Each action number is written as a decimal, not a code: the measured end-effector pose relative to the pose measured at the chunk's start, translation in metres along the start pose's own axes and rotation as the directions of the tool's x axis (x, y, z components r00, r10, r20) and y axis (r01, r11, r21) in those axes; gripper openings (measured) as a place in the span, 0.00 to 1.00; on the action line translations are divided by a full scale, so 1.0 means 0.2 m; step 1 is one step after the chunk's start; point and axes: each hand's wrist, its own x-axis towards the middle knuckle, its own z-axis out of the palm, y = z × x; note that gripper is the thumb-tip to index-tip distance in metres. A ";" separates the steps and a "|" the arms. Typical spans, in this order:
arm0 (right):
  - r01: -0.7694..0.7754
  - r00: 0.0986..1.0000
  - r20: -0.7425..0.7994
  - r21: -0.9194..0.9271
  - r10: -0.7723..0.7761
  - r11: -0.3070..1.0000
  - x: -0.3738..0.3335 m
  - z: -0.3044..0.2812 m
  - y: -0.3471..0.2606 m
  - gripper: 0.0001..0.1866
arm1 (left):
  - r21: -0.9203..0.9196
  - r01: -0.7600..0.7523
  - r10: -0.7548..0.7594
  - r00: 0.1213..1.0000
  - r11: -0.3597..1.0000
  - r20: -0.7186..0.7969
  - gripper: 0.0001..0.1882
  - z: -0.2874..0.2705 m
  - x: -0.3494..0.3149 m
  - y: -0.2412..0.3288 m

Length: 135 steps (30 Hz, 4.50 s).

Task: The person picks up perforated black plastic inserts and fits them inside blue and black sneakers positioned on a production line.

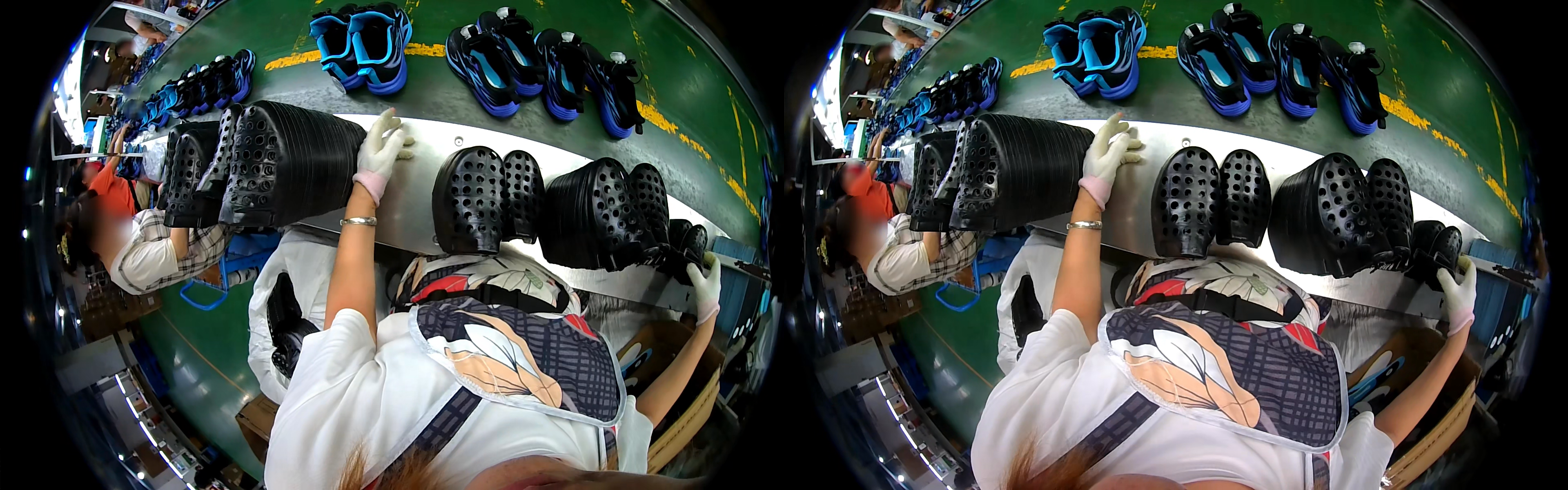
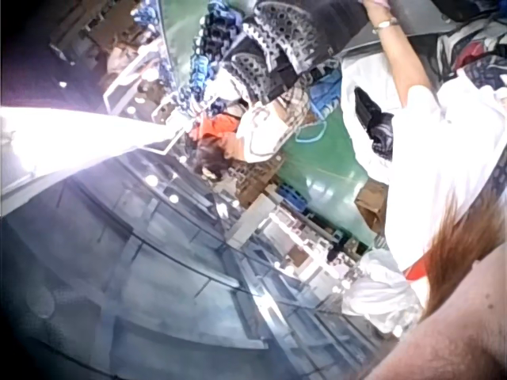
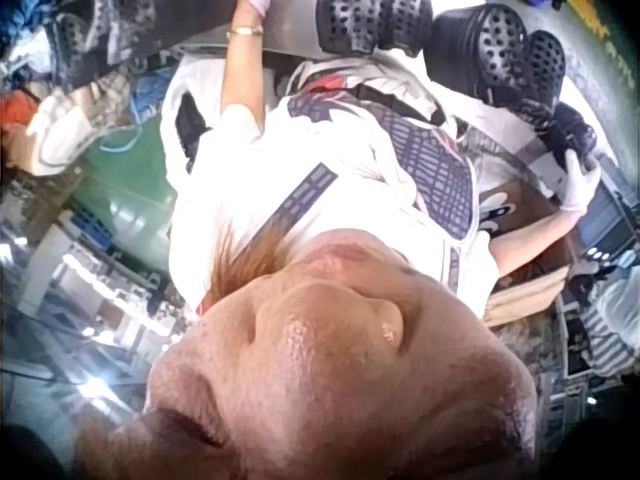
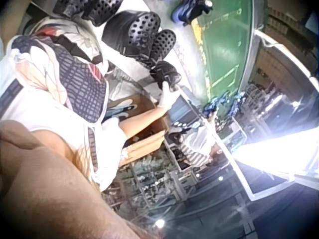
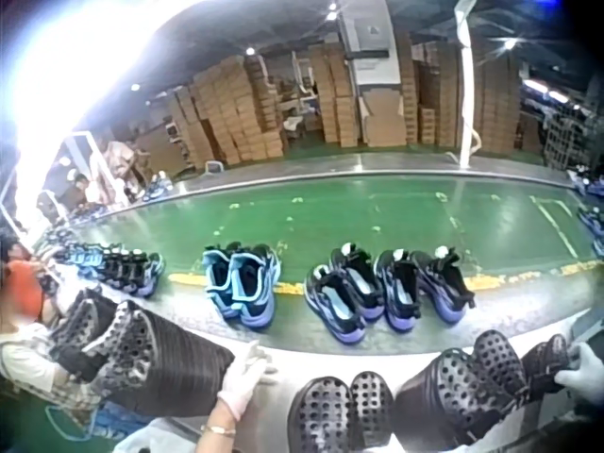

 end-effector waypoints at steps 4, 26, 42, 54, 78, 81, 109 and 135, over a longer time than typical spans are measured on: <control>-0.014 1.000 0.013 0.031 0.013 0.999 0.01 -0.01 0.00 0.28 | -0.006 0.006 -0.006 1.000 1.000 0.010 0.27 -0.02 0.00 0.00; 0.130 0.990 0.007 0.333 -0.140 0.934 -0.03 -0.17 -0.65 0.33 | -0.070 0.092 -0.095 0.995 0.993 -0.039 0.24 -0.05 0.02 0.01; 0.886 0.439 0.138 0.100 -0.888 0.453 0.00 0.20 -1.96 0.42 | -0.325 0.149 0.089 0.783 0.934 0.615 0.48 0.65 0.05 0.79; 0.763 0.598 0.341 0.033 -0.725 0.645 -0.02 0.46 -2.22 0.23 | -0.728 0.079 0.020 0.992 0.681 0.127 0.11 0.67 0.06 0.68; 0.751 0.645 0.658 -0.454 -0.389 0.479 0.49 0.77 -2.58 0.23 | 0.621 -0.460 0.549 0.834 0.635 0.057 0.16 0.58 0.14 0.31; 0.759 0.643 0.641 -0.458 -0.420 0.463 0.49 0.82 -2.60 0.23 | 0.587 -0.431 0.553 0.833 0.685 -0.034 0.16 0.59 0.18 0.28; 0.668 0.708 0.566 -0.343 -0.422 0.660 0.42 1.01 -2.66 0.22 | 0.719 -0.222 0.247 0.966 0.658 0.072 0.13 0.63 0.21 0.23; 0.674 0.729 0.523 -0.439 -0.441 0.594 0.46 1.27 -2.70 0.19 | 0.833 0.070 -0.226 0.972 0.549 0.067 0.19 0.61 0.34 0.25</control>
